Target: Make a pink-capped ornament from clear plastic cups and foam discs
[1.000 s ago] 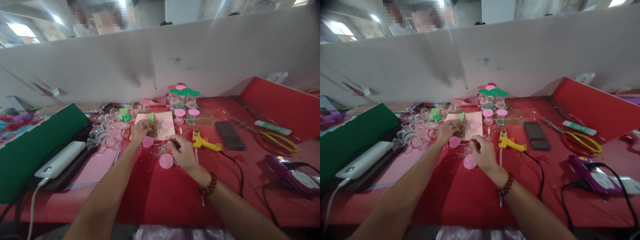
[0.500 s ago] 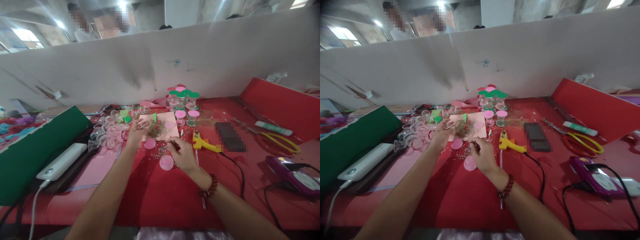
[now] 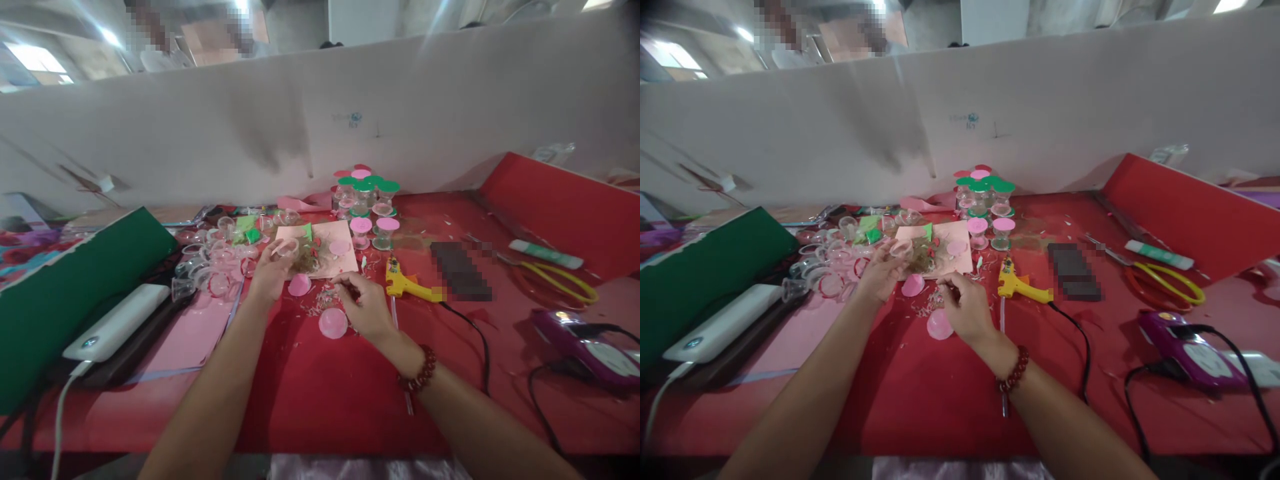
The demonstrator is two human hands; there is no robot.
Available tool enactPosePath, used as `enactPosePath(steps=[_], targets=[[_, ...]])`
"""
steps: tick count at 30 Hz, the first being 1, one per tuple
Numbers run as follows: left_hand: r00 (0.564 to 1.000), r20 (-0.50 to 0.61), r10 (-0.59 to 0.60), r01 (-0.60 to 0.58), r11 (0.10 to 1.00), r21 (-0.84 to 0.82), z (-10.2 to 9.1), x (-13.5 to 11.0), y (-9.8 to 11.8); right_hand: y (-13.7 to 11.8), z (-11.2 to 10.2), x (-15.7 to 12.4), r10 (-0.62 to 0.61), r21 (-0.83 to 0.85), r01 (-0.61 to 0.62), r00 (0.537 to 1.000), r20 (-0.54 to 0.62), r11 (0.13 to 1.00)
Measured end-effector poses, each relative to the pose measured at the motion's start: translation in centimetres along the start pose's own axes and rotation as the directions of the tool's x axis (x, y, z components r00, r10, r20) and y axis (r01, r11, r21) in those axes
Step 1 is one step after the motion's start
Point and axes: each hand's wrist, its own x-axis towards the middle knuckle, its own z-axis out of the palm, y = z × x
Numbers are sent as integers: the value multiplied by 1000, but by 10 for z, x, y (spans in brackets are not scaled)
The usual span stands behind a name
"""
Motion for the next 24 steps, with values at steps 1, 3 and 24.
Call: enactPosePath(steps=[1, 3, 24], targets=[[1000, -2, 21, -21, 998, 57, 0, 0, 0, 0, 0, 0, -1, 4, 1, 1000, -2, 1000], [998, 2, 63, -62, 980, 189, 0, 2, 3, 1, 0, 0, -1, 9, 1, 1000, -1, 1000], [966, 256, 22, -226, 548, 805, 18, 43, 31, 2, -5, 5, 0, -142, 2, 1000, 15, 990]])
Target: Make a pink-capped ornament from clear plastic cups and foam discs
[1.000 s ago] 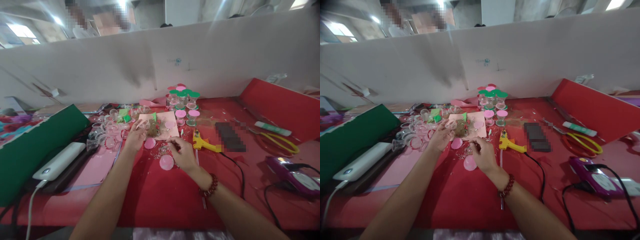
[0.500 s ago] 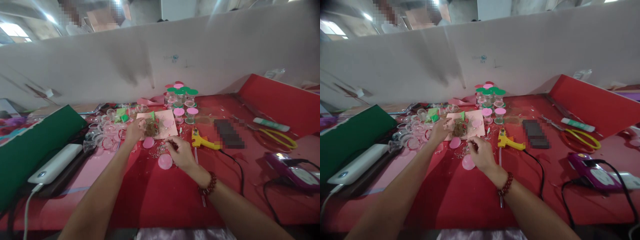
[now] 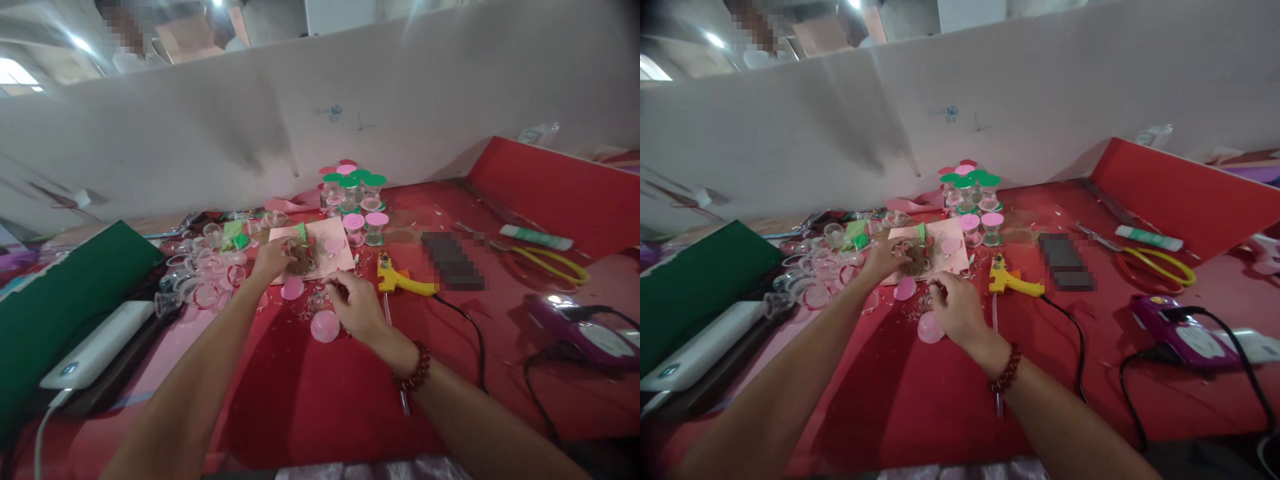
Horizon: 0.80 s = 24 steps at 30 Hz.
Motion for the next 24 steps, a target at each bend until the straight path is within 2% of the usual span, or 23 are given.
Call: enactPosePath(steps=[3, 7, 9, 13, 18, 24], targets=[[1000, -25, -11, 10, 998, -62, 3, 1, 0, 9, -7, 9, 60, -169, -70, 996, -66, 983], [997, -63, -49, 35, 977, -210, 8, 2, -4, 18, -12, 16, 197, -310, -205, 979, -58, 928], [995, -68, -79, 55, 950, -306, 9, 0, -6, 20, -12, 16, 212, -317, -213, 977, -39, 924], [992, -42, -119, 88, 889, -450, 5, -6, -7, 16, -8, 13, 155, -290, -152, 988, -13, 945], [993, -16, -118, 93, 854, -512, -4, -11, -2, 10, -9, 12, 156, -266, -144, 987, 24, 953], [997, 34, -69, 76, 833, -549, -4, -24, 6, 6, -11, 12, 156, -228, -145, 987, 34, 963]])
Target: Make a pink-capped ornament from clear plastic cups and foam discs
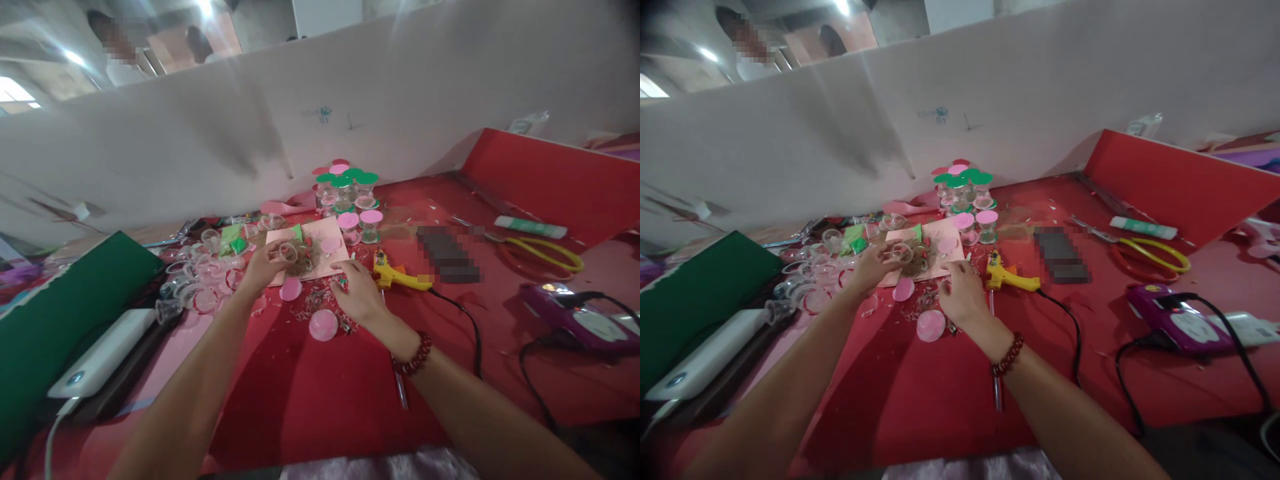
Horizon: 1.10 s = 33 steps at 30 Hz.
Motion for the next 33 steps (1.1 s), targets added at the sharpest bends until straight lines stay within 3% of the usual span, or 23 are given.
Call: enactPosePath(steps=[7, 12, 18, 22, 25, 30, 33], targets=[[995, 100, 5, 6, 994, -110, 8, -30, 12, -3, 2, -1, -46, 127, 47, 999, -5, 991], [980, 193, 48, -31, 996, -88, 17, -41, 24, -2, 9, 0, 50, 338, -70, 996, 68, 939], [976, 204, 73, -69, 997, -27, 28, -45, 29, 2, 11, 0, 76, 374, -91, 996, 56, 923], [967, 239, 86, -74, 996, -57, 32, -58, 34, 4, 9, -1, 52, 388, -69, 997, 55, 919], [975, 204, 85, -77, 996, -44, 33, -72, 39, 4, 6, 0, 95, 440, -97, 995, 27, 893], [982, 188, 7, 11, 995, -98, 32, -92, 43, 4, 3, 5, 209, 555, -191, 977, 31, 809], [979, 202, -12, 33, 994, -101, 31, -103, 43, 5, -1, 6, 204, 576, -208, 976, 73, 791]])
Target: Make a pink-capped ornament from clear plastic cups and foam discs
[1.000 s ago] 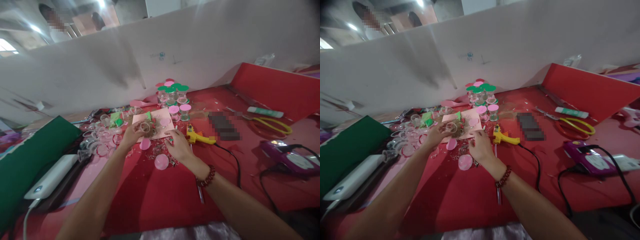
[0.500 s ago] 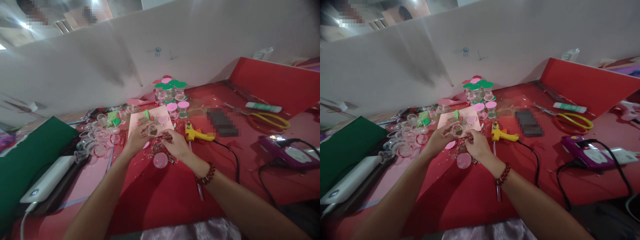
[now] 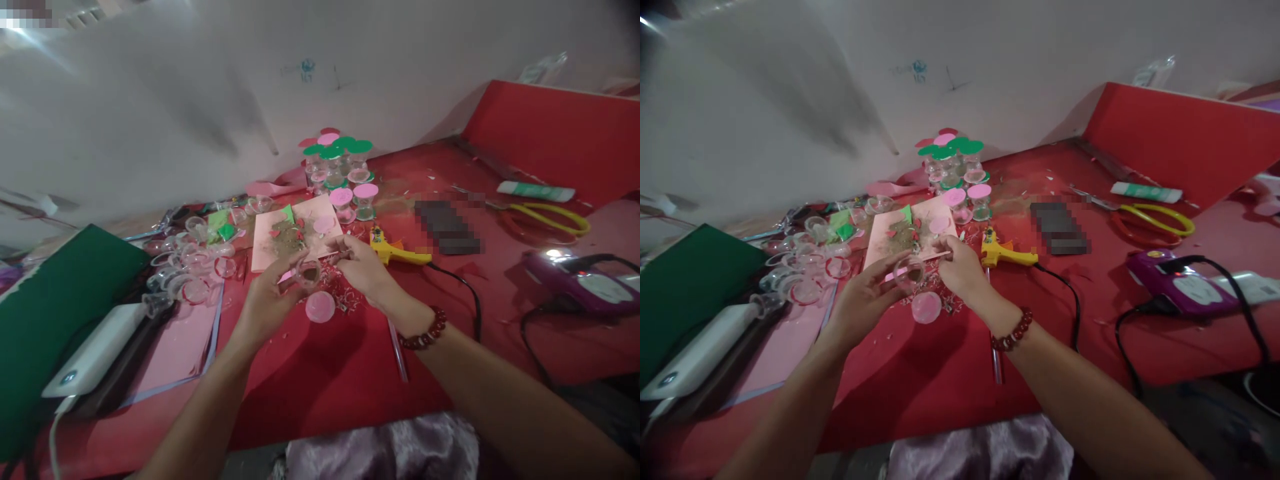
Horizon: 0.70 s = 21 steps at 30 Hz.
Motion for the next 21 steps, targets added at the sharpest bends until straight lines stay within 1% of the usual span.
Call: enactPosePath(steps=[4, 6, 8, 11, 14, 16, 19, 21], targets=[[1000, -6, 14, -14, 1000, 10, 2, -13, 1, -8, -7, 0, -23, -18, 24, 999, 27, 1000], [1000, 8, 0, 0, 1000, -3, 3, -19, 1, -14, -8, -1, -31, -33, 33, 998, 55, 999], [1000, 17, -1, 1, 1000, 6, 3, -23, 0, -21, -8, -2, -37, -48, 41, 996, 84, 998], [999, 13, 32, -32, 999, 41, 5, -27, -4, -26, -8, -6, -40, -83, 54, 987, 153, 995], [996, 14, 93, -94, 993, 76, 7, -29, -7, -22, -11, -8, -53, -132, 82, 976, 210, 988], [992, 22, 126, -127, 983, 129, 9, -29, -9, -16, -15, -8, -65, -116, 93, 972, 225, 989], [989, 38, 146, -151, 967, 205, 10, -29, -10, -8, -22, -7, -45, -46, 56, 976, 211, 997], [985, 48, 164, -171, 961, 216, 10, -29, -11, -3, -24, -5, -11, -4, 12, 981, 193, 1000]])
